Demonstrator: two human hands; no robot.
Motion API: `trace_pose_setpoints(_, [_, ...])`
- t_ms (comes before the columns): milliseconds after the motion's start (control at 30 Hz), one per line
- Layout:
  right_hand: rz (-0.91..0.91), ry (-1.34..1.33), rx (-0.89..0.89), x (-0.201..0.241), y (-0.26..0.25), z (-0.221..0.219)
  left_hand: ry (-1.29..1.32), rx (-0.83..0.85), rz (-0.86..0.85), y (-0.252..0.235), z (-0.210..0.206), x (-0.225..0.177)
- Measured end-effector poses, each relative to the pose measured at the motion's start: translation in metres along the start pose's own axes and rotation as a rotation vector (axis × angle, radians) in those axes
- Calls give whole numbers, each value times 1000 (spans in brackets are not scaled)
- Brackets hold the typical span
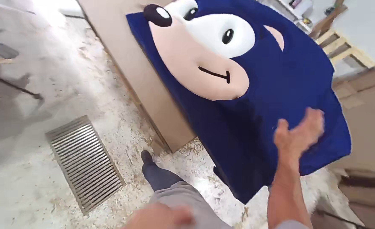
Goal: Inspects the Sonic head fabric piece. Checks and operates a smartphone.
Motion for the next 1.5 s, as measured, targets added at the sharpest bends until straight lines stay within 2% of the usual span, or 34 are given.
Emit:
trace_pose_setpoints(67, [56,104,200,53,-26,-59,-418,-104,352,26,75,84])
trace_pose_setpoints(133, [-35,177,380,91,-26,-122,-811,-32,778,65,139,156])
trace_pose_setpoints(200, [-114,218,431,124,-25,-148,-871,71,1089,107,189,201])
trace_pose_setpoints(267, [-109,266,406,148,-19,-153,-675,70,1232,127,225,213])
trace_pose_setpoints(367, [4,212,359,163,-13,-148,-458,-43,1225,112,273,215])
trace_pose_setpoints(400, [57,173,379,161,-11,-145,-448,-17,1222,102,291,221])
trace_pose_setpoints(467, [143,137,410,154,-6,-139,-500,139,1179,73,335,241])
trace_pose_setpoints(533, [173,142,396,147,-4,-140,-581,255,1104,17,393,263])
trace_pose_setpoints(600, [166,144,373,142,-2,-145,-712,238,942,-60,459,268])
trace_pose_setpoints(700, [-1,160,366,165,4,-145,-850,55,572,-200,559,260])
trace_pose_setpoints(767, [-245,132,307,222,13,-148,-810,-74,360,-296,612,259])
trace_pose_setpoints(833, [-437,15,164,307,23,-168,-720,-124,254,-400,652,263])
trace_pose_setpoints(967, [-534,28,-49,444,11,-232,-522,-81,301,-584,659,278])
trace_pose_setpoints(1033, [-603,99,-63,486,-11,-262,-632,-21,299,-656,641,289])
trace_pose_setpoints(1100, [-716,187,-16,514,-31,-279,-785,54,266,-705,620,297])
trace_pose_setpoints(1200, [-812,217,-28,518,-38,-283,-936,150,209,-743,602,311])
trace_pose_setpoints(1333, [-849,203,-40,510,-31,-284,-1040,256,128,-769,606,315])
trace_pose_setpoints(1500, [-849,253,-64,515,-33,-293,-1103,290,113,-797,614,320])
Point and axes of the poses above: each hand's wrist, its own y-axis away from the middle knuckle, its own z-axis out of the back of the hand, x = y × z, the point moved 2 cm from there along -y, towards the middle knuckle, and after that the axes turned 5 degrees about -x, right-handed, at the moved point
